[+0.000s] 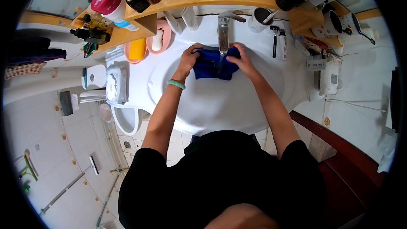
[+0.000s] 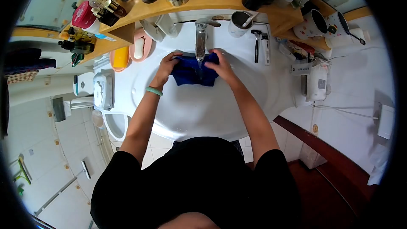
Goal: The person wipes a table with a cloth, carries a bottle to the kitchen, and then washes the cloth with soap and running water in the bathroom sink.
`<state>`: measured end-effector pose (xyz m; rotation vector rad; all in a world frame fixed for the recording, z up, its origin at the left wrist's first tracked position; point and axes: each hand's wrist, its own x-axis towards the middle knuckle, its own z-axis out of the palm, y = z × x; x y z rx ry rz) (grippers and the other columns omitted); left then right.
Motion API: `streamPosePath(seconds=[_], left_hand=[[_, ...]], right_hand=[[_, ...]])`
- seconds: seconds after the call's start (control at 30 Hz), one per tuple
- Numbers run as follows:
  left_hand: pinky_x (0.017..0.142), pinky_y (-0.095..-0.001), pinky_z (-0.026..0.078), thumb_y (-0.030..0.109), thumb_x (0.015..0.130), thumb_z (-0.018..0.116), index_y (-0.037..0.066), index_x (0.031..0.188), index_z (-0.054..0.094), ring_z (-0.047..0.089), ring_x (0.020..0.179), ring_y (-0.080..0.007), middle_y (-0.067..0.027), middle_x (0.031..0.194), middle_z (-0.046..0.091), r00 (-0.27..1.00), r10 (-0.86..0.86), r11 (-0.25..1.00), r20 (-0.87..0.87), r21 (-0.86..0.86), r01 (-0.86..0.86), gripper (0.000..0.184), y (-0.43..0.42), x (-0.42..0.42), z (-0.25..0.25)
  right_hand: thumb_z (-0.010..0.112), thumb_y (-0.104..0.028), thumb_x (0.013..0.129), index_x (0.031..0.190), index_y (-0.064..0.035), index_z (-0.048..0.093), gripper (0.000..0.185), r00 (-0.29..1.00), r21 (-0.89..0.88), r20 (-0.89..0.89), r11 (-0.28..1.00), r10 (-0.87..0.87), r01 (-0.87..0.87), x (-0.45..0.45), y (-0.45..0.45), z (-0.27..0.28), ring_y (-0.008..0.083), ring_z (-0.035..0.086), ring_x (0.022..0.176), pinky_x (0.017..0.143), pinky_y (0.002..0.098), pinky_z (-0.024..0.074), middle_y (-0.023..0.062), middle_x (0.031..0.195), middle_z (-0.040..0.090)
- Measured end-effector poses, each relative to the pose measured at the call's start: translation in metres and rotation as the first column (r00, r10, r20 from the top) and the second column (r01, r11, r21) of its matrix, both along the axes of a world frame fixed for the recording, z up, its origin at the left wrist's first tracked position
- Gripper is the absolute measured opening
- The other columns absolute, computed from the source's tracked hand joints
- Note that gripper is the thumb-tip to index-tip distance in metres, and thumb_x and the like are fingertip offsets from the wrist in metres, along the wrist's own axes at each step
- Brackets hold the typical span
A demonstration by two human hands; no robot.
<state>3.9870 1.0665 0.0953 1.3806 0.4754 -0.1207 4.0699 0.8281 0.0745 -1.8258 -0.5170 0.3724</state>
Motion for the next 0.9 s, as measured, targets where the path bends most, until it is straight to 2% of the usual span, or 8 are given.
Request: streamPosePath(seconds=[0.17, 0.23, 0.37, 0.4, 0.47, 0.57, 0.77, 0.9], left_hand=[[0.080, -0.0319, 0.048, 0.017, 0.068, 0.072, 0.009, 0.102, 0.065, 0.061, 0.092, -0.0218, -0.0085, 0.100, 0.064, 0.892, -0.452, 0.639, -0.004, 0.696, 0.327, 0.036, 0.012, -0.004, 0.030], [0.078, -0.0340, 0.049, 0.025, 0.065, 0.074, 0.010, 0.094, 0.069, 0.061, 0.091, -0.0274, -0.0099, 0.097, 0.065, 0.700, -0.448, -0.072, -0.556, 0.803, 0.591, 0.033, 0.005, -0.003, 0.027], [0.067, -0.0319, 0.050, 0.030, 0.071, 0.065, 0.009, 0.088, 0.070, 0.064, 0.087, -0.0251, -0.0113, 0.092, 0.065, 0.797, -0.389, 0.289, -0.463, 0.760, 0.583, 0.028, 0.013, -0.002, 0.000], [0.067, -0.0319, 0.050, 0.030, 0.071, 0.065, 0.009, 0.088, 0.070, 0.064, 0.087, -0.0251, -0.0113, 0.092, 0.065, 0.796, -0.390, 0.286, -0.462, 0.761, 0.582, 0.028, 0.013, -0.005, -0.015], [0.068, -0.0325, 0.050, 0.036, 0.075, 0.061, 0.006, 0.089, 0.068, 0.064, 0.087, -0.0218, -0.0095, 0.095, 0.065, 0.956, -0.199, 0.977, -0.216, -0.118, 0.176, 0.035, 0.010, -0.016, -0.036], [0.080, -0.0419, 0.050, 0.049, 0.082, 0.054, 0.009, 0.112, 0.056, 0.063, 0.087, -0.0239, -0.0089, 0.102, 0.063, 0.944, 0.108, 0.831, -0.311, -0.494, -0.258, 0.051, -0.045, -0.016, -0.026], [0.080, -0.0379, 0.052, 0.054, 0.089, 0.042, 0.006, 0.112, 0.055, 0.063, 0.085, -0.0246, -0.0101, 0.103, 0.062, 0.961, 0.150, 0.544, -0.233, -0.792, -0.277, 0.054, -0.083, -0.015, -0.076], [0.068, -0.0352, 0.051, 0.034, 0.088, 0.055, 0.007, 0.091, 0.056, 0.059, 0.069, -0.0229, -0.0073, 0.080, 0.060, 0.955, 0.090, 0.390, -0.283, -0.872, -0.295, 0.027, -0.093, -0.005, -0.135]], right_hand=[[0.075, -0.020, 0.066, 0.122, -0.0208, 0.051, 0.061, 0.891, -0.764, 0.208, 0.636, 0.404, -0.110, -0.007, -0.004, 0.025, 0.0347, 0.057, 0.094, 0.081, 0.0402, 0.0480, 0.0141, 0.102, 0.049], [0.072, -0.016, 0.066, 0.117, -0.0171, 0.056, 0.053, 0.847, -0.750, 0.289, 0.656, 0.445, -0.089, -0.001, -0.006, -0.006, 0.0329, 0.059, 0.090, 0.078, 0.0391, 0.0488, 0.0161, 0.103, 0.052], [0.066, -0.010, 0.068, 0.109, -0.0116, 0.061, 0.042, 0.935, -0.289, 0.142, 0.917, 0.326, -0.276, 0.020, -0.014, -0.056, 0.0259, 0.061, 0.085, 0.074, 0.0356, 0.0493, 0.0142, 0.101, 0.057], [0.062, -0.009, 0.069, 0.109, -0.0097, 0.060, 0.040, 0.920, 0.059, -0.372, 0.992, 0.125, -0.111, 0.014, -0.012, -0.041, 0.0237, 0.060, 0.087, 0.075, 0.0347, 0.0490, 0.0125, 0.100, 0.058], [0.054, -0.007, 0.072, 0.111, -0.0073, 0.056, 0.039, 0.546, 0.270, -0.837, 0.898, 0.041, 0.346, 0.001, -0.001, -0.032, 0.0202, 0.057, 0.092, 0.078, 0.0322, 0.0487, 0.0081, 0.101, 0.058], [0.054, -0.006, 0.073, 0.115, -0.0079, 0.053, 0.042, 0.466, 0.396, -0.874, 0.754, 0.136, 0.524, -0.020, 0.017, -0.018, 0.0226, 0.057, 0.094, 0.081, 0.0333, 0.0489, 0.0096, 0.103, 0.057], [0.067, -0.005, 0.069, 0.100, -0.0113, 0.058, 0.033, 0.567, 0.325, -0.823, 0.851, 0.040, 0.413, -0.073, 0.043, 0.023, 0.0198, 0.055, 0.094, 0.084, 0.0323, 0.0451, 0.0061, 0.101, 0.056], [0.081, -0.025, 0.061, 0.082, -0.0075, 0.060, 0.034, 0.954, -0.055, -0.144, 0.964, -0.265, 0.259, -0.095, 0.056, 0.034, 0.0221, 0.060, 0.081, 0.075, 0.0322, 0.0467, 0.0065, 0.084, 0.062]])
